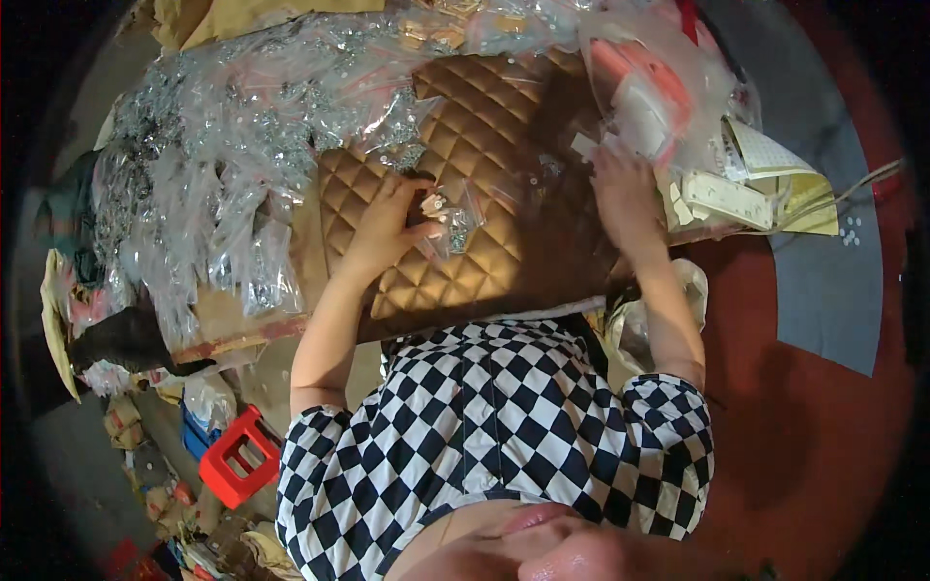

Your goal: Packaging small plastic bags containing items into a larger clear plastic bag.

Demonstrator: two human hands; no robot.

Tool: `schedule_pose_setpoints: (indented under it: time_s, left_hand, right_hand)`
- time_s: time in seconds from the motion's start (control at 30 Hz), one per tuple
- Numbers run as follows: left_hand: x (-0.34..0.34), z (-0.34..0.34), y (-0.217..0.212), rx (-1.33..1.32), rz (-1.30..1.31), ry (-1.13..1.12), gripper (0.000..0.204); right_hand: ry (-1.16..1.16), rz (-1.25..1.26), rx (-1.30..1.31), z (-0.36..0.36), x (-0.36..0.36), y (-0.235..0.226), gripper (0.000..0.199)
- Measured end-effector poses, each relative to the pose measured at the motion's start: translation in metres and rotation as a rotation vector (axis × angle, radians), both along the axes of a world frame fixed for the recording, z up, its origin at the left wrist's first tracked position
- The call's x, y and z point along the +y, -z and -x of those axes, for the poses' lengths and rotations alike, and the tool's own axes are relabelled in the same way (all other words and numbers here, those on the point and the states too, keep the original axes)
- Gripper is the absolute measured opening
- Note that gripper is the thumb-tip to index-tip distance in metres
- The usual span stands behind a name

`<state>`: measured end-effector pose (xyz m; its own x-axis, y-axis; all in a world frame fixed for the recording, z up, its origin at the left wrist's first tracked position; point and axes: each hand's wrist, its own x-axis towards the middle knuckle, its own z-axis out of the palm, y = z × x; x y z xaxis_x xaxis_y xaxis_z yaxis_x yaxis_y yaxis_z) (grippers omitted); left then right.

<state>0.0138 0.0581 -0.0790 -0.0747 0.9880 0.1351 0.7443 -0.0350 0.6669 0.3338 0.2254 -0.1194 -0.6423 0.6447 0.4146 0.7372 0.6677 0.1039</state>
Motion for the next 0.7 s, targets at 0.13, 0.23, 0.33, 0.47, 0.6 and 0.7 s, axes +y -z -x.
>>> schedule_pose_setpoints:
  time_s: [0.13,0.23,0.33,0.47,0.6,0.7]
  left_hand:
    - [-0.009,0.001,0.001,0.026,0.37,0.037,0.036]
    - [-0.005,0.006,0.006,-0.162,0.16,0.068,0.029]
    - [0.014,-0.009,-0.008,-0.362,0.186,0.087,0.023]
    - [0.058,-0.047,-0.025,-0.34,0.181,0.117,0.024]
    - [0.093,-0.052,0.036,0.323,-0.296,0.105,0.037]
    - [0.099,-0.062,0.034,0.244,-0.242,0.071,0.048]
  right_hand:
    - [-0.031,0.325,-0.073,0.005,-0.035,-0.008,0.042]
    - [-0.046,0.299,0.039,-0.002,-0.029,-0.025,0.036]
    - [-0.043,0.216,0.169,-0.003,-0.025,-0.025,0.035]
    - [0.009,0.269,0.041,0.011,-0.032,-0.034,0.035]
    - [0.031,0.385,0.149,0.004,-0.01,-0.034,0.039]
    - [0.036,0.899,0.903,-0.003,-0.002,-0.039,0.042]
